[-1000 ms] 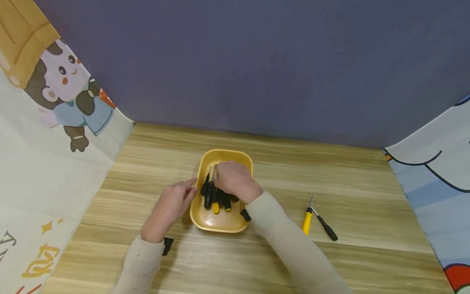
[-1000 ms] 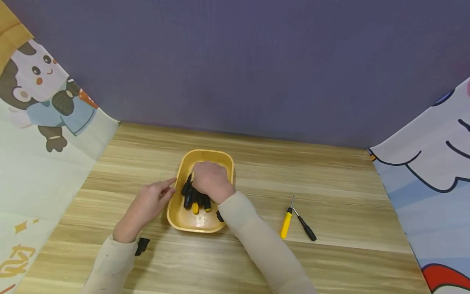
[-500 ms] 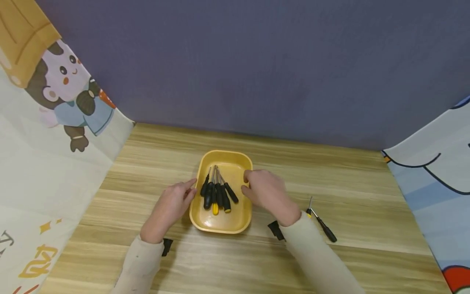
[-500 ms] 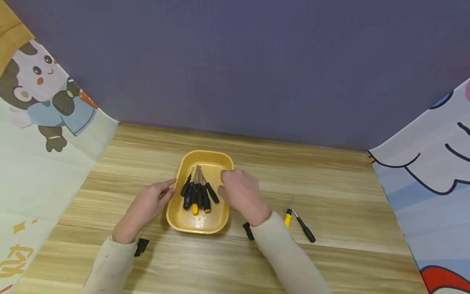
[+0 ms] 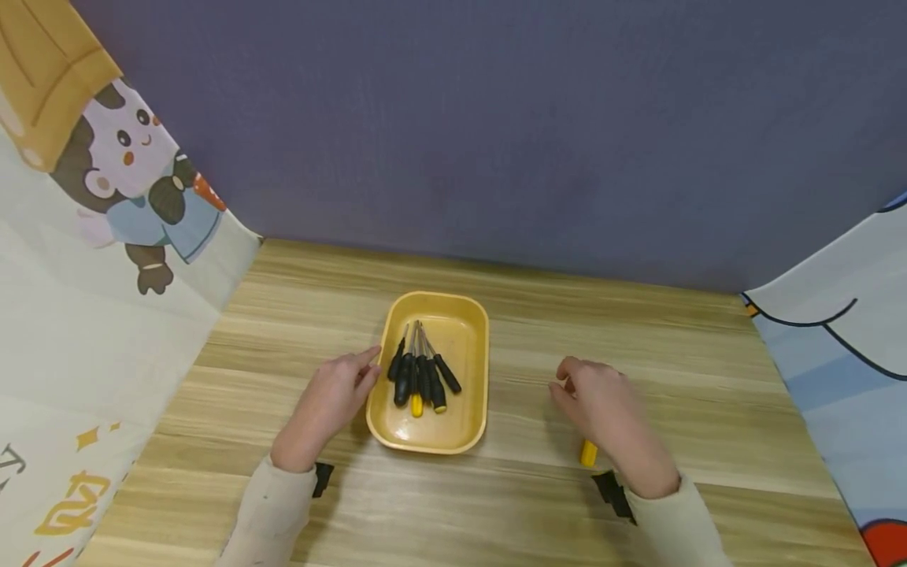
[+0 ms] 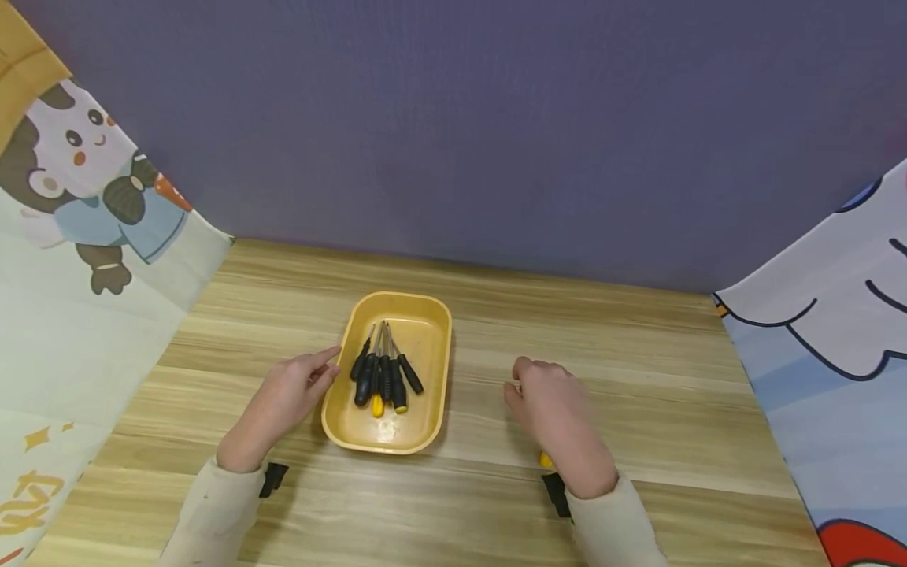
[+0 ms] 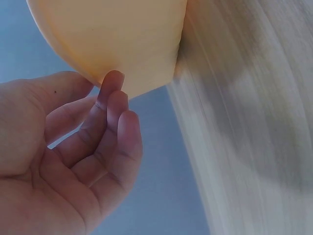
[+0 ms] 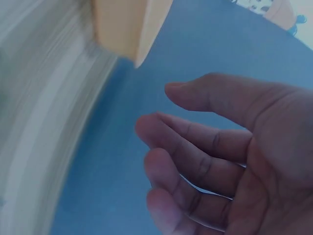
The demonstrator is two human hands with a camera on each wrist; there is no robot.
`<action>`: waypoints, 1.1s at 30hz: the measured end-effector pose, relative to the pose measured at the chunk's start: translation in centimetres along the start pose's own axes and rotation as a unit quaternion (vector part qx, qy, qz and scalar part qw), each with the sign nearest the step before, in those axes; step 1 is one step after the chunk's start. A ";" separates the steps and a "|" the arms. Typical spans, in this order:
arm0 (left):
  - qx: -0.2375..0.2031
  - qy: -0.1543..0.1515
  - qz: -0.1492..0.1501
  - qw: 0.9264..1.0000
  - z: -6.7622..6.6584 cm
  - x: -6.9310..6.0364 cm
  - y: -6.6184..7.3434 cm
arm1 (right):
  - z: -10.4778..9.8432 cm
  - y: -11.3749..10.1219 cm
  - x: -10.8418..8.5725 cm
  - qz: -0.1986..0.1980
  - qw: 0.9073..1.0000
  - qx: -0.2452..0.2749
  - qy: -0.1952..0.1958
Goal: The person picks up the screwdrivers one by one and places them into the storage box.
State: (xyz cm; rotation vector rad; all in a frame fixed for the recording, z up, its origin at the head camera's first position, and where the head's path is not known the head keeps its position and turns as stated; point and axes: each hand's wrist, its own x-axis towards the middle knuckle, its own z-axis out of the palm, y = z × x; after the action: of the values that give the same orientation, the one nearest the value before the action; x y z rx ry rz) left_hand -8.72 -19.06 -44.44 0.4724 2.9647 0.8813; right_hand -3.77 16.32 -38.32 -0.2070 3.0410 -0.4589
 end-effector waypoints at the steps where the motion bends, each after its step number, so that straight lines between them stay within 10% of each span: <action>1: 0.000 0.000 0.000 1.000 0.0 0.0 0.0 | 0.1 0.5 -0.4 0.008 1.000 -0.001 -0.002; 33: -0.003 0.015 0.004 1.000 0.3 -0.1 -0.1 | 5.6 6.4 -3.7 0.177 0.980 0.000 -0.086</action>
State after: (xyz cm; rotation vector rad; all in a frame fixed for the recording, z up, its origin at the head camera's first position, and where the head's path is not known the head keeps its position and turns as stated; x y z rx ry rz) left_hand -8.64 -19.02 -44.80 0.4741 2.9876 0.9067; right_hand -0.48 21.28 -45.42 0.2777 2.8210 -0.3885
